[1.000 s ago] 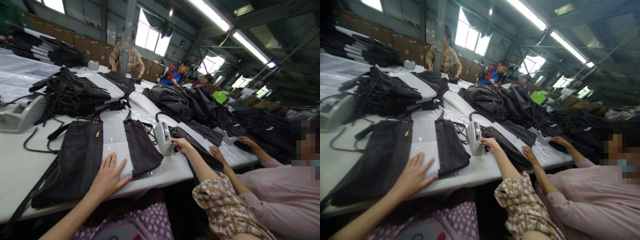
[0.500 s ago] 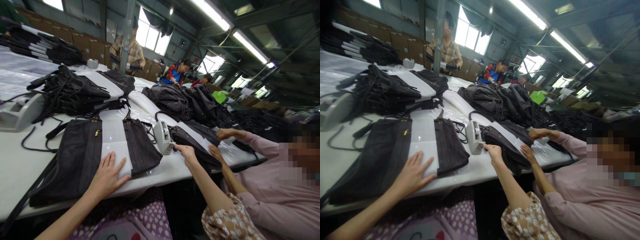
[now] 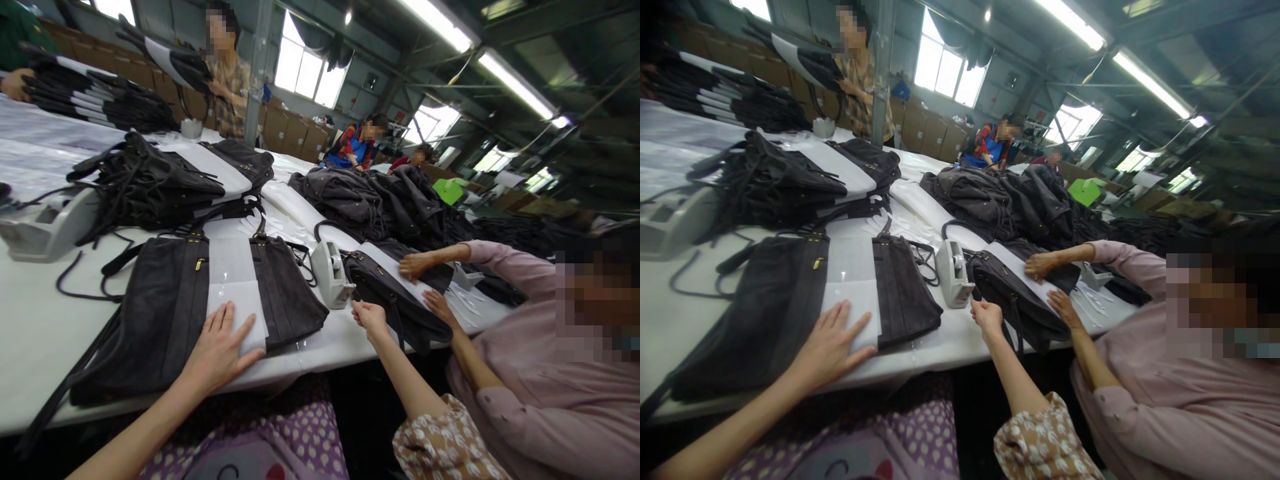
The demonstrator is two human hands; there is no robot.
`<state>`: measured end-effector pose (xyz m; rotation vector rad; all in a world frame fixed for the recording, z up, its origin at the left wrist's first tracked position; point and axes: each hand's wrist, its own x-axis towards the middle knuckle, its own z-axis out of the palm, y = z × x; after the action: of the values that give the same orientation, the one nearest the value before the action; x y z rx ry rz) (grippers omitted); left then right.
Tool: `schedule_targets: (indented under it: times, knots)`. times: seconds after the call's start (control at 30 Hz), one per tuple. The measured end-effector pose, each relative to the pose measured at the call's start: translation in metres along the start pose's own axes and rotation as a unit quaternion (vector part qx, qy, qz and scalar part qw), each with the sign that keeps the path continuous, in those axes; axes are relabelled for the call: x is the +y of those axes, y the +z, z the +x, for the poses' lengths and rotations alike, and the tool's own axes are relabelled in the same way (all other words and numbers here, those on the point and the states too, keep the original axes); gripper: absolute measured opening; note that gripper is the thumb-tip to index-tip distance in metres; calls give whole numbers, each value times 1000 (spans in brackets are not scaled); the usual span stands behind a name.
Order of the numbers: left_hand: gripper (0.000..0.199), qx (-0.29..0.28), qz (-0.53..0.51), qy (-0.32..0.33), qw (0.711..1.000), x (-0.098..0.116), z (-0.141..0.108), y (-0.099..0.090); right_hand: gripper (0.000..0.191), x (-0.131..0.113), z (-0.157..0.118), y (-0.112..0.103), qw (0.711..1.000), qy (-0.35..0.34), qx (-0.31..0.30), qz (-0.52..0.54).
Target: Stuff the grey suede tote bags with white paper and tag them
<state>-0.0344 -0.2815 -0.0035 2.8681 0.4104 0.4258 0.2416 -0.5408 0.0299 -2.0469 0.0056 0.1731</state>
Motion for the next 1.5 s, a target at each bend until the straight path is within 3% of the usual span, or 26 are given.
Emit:
schedule_targets:
  times: [0.13, 0.2, 0.27, 0.33, 0.43, 0.6, 0.7, 0.77, 0.87, 0.97, 1.13, 1.23, 1.3, 1.4, 1.43, 1.5]
  knots:
    - [68, 1, -12, -2, 1000, 0, 0, -1, 44, -3, -12, -18, 998, -39, -34, -27]
    - [68, 5, -18, 0, 1000, -1, 0, -1, 41, -20, -22, -23, 988, -111, -94, -56]
    - [68, 11, -22, 0, 1000, -1, 1, -1, 36, -48, -34, -23, 953, -214, -179, -115]
    - [69, 15, -25, 0, 1000, -2, 1, -2, 31, -80, -46, -15, 899, -308, -258, -175]
    - [68, 16, -31, -1, 999, -2, 2, -3, 26, -127, -59, 8, 817, -392, -355, -229]
    - [70, 15, -49, -12, 999, -4, 3, -8, 19, -186, -62, 74, 617, -522, -487, -332]
    - [73, 7, -56, -17, 998, -5, 4, -9, 16, -211, -58, 123, 497, -586, -499, -400]
    - [74, 4, -62, -21, 998, -6, 5, -9, 14, -222, -56, 154, 433, -610, -494, -443]
    - [74, 5, -75, -24, 997, -7, 5, -10, 12, -232, -56, 193, 367, -621, -477, -502]
    - [75, 6, -88, -25, 996, -8, 7, -10, 11, -231, -55, 222, 329, -625, -462, -537]
    - [78, 5, -95, -26, 995, -10, 8, -9, 7, -207, -48, 265, 291, -632, -453, -558]
    - [79, 2, -97, -30, 995, -10, 8, -8, 11, -192, -40, 285, 305, -623, -443, -568]
    - [78, 0, -98, -27, 995, -10, 9, -8, 24, -186, -32, 294, 348, -619, -413, -571]
    - [78, -1, -100, -25, 995, -10, 9, -8, 62, -185, -18, 298, 446, -588, -365, -567]
    - [77, -1, -101, -25, 995, -10, 9, -9, 68, -186, -12, 296, 477, -567, -363, -565]
    - [76, 2, -103, -24, 994, -9, 9, -9, 61, -189, 0, 290, 533, -524, -371, -551]
